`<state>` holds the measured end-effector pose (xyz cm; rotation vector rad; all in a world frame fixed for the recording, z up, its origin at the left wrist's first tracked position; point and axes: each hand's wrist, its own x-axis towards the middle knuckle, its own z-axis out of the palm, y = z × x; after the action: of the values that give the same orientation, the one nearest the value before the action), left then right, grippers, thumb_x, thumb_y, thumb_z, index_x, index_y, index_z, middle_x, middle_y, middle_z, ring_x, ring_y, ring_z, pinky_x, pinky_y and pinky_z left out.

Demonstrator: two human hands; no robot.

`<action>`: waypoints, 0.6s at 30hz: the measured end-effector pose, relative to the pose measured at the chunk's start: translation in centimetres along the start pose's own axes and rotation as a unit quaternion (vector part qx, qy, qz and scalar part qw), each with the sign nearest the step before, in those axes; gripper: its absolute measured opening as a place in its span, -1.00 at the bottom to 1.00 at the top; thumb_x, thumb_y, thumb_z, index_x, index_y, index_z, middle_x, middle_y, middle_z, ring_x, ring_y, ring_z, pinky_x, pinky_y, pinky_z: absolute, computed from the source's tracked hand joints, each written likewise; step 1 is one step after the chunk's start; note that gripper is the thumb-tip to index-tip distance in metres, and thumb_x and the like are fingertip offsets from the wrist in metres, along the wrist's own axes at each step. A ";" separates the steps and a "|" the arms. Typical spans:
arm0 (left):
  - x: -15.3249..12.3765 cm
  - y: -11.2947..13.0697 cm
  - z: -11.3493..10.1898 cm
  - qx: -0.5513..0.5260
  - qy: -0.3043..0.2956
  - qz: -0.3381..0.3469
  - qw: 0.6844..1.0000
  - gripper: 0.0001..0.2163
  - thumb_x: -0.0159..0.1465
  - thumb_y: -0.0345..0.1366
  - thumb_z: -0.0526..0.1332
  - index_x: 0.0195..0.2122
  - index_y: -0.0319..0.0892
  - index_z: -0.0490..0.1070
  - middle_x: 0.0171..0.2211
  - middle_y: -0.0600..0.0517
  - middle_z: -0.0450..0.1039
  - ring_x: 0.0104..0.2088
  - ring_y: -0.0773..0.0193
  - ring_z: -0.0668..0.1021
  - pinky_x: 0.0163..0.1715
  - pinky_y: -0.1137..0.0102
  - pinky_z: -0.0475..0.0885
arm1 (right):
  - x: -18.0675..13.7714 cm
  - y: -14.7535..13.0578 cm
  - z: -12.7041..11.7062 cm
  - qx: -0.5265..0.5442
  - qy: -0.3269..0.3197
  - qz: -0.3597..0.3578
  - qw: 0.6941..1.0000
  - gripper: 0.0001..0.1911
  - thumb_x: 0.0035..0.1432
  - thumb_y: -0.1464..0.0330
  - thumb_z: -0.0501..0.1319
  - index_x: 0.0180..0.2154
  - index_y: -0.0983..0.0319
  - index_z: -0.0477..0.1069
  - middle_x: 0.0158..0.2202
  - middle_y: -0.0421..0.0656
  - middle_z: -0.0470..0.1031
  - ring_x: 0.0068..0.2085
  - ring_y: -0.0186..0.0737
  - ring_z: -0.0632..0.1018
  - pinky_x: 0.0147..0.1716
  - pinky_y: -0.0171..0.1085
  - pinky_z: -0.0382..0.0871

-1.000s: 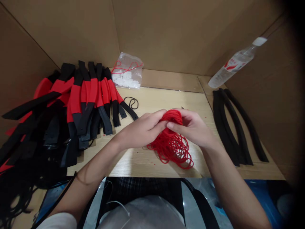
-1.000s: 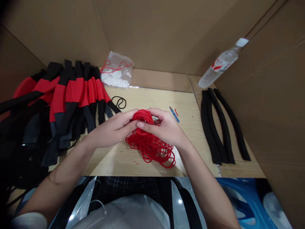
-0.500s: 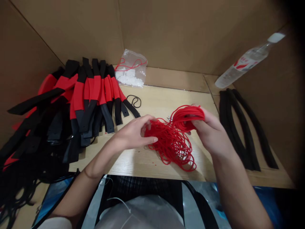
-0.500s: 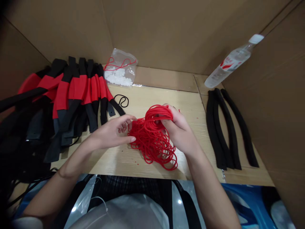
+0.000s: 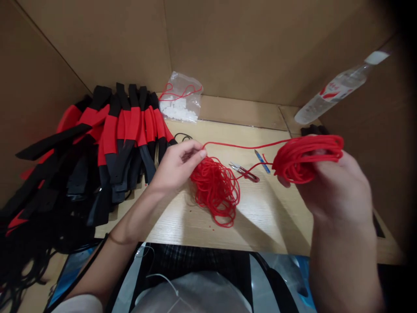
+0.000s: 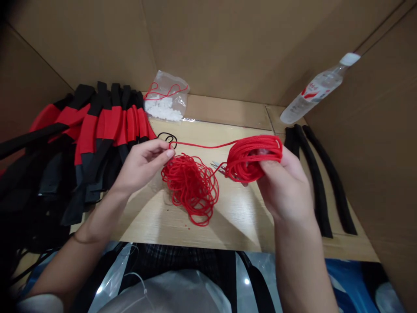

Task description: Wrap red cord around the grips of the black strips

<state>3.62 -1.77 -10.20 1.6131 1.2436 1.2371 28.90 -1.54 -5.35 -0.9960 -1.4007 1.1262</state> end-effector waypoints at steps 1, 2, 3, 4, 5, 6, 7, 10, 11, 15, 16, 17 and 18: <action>0.2 0.5 -0.4 -0.005 0.005 0.012 1.000 -0.86 0.27 -0.24 0.22 -0.38 -0.19 0.41 -0.46 0.07 0.42 -0.46 0.36 0.44 -0.45 0.47 0.33 | 0.0 0.2 0.1 0.010 -0.001 0.008 1.000 -0.89 0.07 0.22 0.30 -0.38 0.10 0.46 -0.48 -0.15 0.41 -0.53 -0.20 0.38 -0.64 -0.26 0.19; 0.3 1.0 -0.7 -0.004 0.007 0.024 1.000 -0.86 0.28 -0.24 0.21 -0.38 -0.19 0.40 -0.46 0.07 0.42 -0.46 0.36 0.45 -0.44 0.46 0.34 | 0.1 0.4 0.2 0.018 -0.002 0.017 1.000 -0.88 0.05 0.23 0.31 -0.38 0.11 0.46 -0.48 -0.15 0.42 -0.54 -0.22 0.37 -0.65 -0.26 0.19; 0.4 1.3 -0.9 0.001 0.007 0.034 0.999 -0.85 0.29 -0.24 0.20 -0.38 -0.18 0.40 -0.45 0.06 0.43 -0.45 0.36 0.46 -0.43 0.46 0.35 | 0.1 0.6 0.3 0.023 -0.007 0.025 0.999 -0.87 0.04 0.23 0.31 -0.38 0.13 0.46 -0.48 -0.15 0.42 -0.55 -0.22 0.37 -0.66 -0.27 0.20; 0.3 1.6 -1.1 0.007 0.008 0.042 0.999 -0.85 0.31 -0.24 0.19 -0.37 -0.18 0.39 -0.45 0.06 0.44 -0.44 0.35 0.47 -0.42 0.46 0.35 | 0.1 0.8 0.5 0.021 -0.016 0.032 0.999 -0.87 0.04 0.23 0.30 -0.38 0.14 0.45 -0.46 -0.15 0.44 -0.53 -0.21 0.39 -0.64 -0.26 0.24; 0.2 1.8 -1.2 0.013 0.009 0.050 0.999 -0.85 0.32 -0.24 0.17 -0.35 -0.17 0.38 -0.46 0.07 0.44 -0.44 0.35 0.47 -0.41 0.46 0.36 | 0.0 1.1 0.7 0.016 -0.027 0.033 0.999 -0.86 0.06 0.23 0.29 -0.38 0.15 0.45 -0.43 -0.14 0.47 -0.50 -0.19 0.43 -0.59 -0.23 0.31; 0.1 1.9 -1.3 0.018 0.009 0.057 0.998 -0.85 0.34 -0.24 0.15 -0.34 -0.16 0.37 -0.46 0.08 0.44 -0.44 0.35 0.48 -0.41 0.46 0.36 | 0.0 1.3 0.9 0.009 -0.040 0.031 0.999 -0.86 0.10 0.23 0.26 -0.36 0.15 0.46 -0.38 -0.12 0.50 -0.43 -0.15 0.48 -0.51 -0.20 0.38; -0.1 1.9 -1.3 0.023 0.011 0.063 0.998 -0.86 0.35 -0.24 0.13 -0.32 -0.15 0.37 -0.47 0.08 0.43 -0.44 0.35 0.49 -0.41 0.46 0.36 | -0.1 1.7 1.2 0.002 -0.056 0.027 0.998 -0.86 0.15 0.24 0.22 -0.33 0.16 0.47 -0.30 -0.11 0.53 -0.34 -0.12 0.52 -0.40 -0.17 0.43; -0.6 1.8 -1.1 0.040 0.013 0.070 0.997 -0.88 0.37 -0.26 0.10 -0.30 -0.13 0.35 -0.48 0.11 0.40 -0.46 0.36 0.49 -0.42 0.46 0.36 | -0.4 2.9 2.3 0.007 -0.128 0.029 0.991 -0.79 0.25 0.28 0.14 -0.16 0.16 0.50 -0.05 -0.09 0.52 -0.07 -0.08 0.53 -0.07 -0.12 0.42; -0.7 1.7 -1.0 0.047 0.012 0.068 0.997 -0.88 0.37 -0.26 0.10 -0.30 -0.13 0.35 -0.48 0.10 0.40 -0.46 0.35 0.49 -0.43 0.46 0.36 | -0.4 3.3 2.7 0.018 -0.156 0.037 0.987 -0.77 0.26 0.28 0.13 -0.12 0.15 0.50 -0.02 -0.10 0.51 -0.03 -0.08 0.53 -0.03 -0.11 0.40; -1.2 1.6 -0.6 0.065 -0.009 0.050 0.997 -0.86 0.36 -0.23 0.12 -0.28 -0.14 0.38 -0.48 0.10 0.37 -0.48 0.35 0.45 -0.47 0.46 0.31 | -0.7 4.9 4.7 0.067 -0.222 0.068 0.970 -0.74 0.24 0.28 0.12 -0.14 0.18 0.53 -0.06 -0.09 0.54 -0.03 -0.09 0.52 -0.02 -0.12 0.40; -1.4 1.6 -0.5 0.066 -0.013 0.043 0.997 -0.85 0.36 -0.22 0.12 -0.28 -0.15 0.38 -0.49 0.11 0.36 -0.50 0.37 0.42 -0.50 0.46 0.29 | -0.7 5.2 5.1 0.069 -0.220 0.074 0.970 -0.75 0.22 0.30 0.13 -0.16 0.18 0.53 -0.09 -0.10 0.55 -0.05 -0.10 0.53 -0.02 -0.13 0.40; -1.5 1.4 -0.4 0.063 -0.015 0.035 0.997 -0.84 0.36 -0.20 0.12 -0.29 -0.15 0.39 -0.51 0.11 0.34 -0.53 0.38 0.40 -0.53 0.47 0.26 | -0.8 5.4 5.5 0.066 -0.213 0.079 0.972 -0.76 0.20 0.32 0.13 -0.17 0.18 0.53 -0.11 -0.11 0.55 -0.07 -0.12 0.53 -0.01 -0.13 0.40; -1.6 1.3 -0.2 0.057 -0.017 0.025 0.998 -0.82 0.36 -0.19 0.11 -0.30 -0.15 0.39 -0.52 0.11 0.34 -0.54 0.38 0.38 -0.56 0.47 0.24 | -0.9 5.6 5.9 0.059 -0.206 0.083 0.973 -0.77 0.18 0.34 0.14 -0.17 0.17 0.52 -0.13 -0.13 0.56 -0.09 -0.14 0.53 -0.01 -0.13 0.40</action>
<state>3.62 -3.64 -9.35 1.7485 1.2797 1.1828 23.18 -1.87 -11.12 -0.8352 -1.5714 1.5909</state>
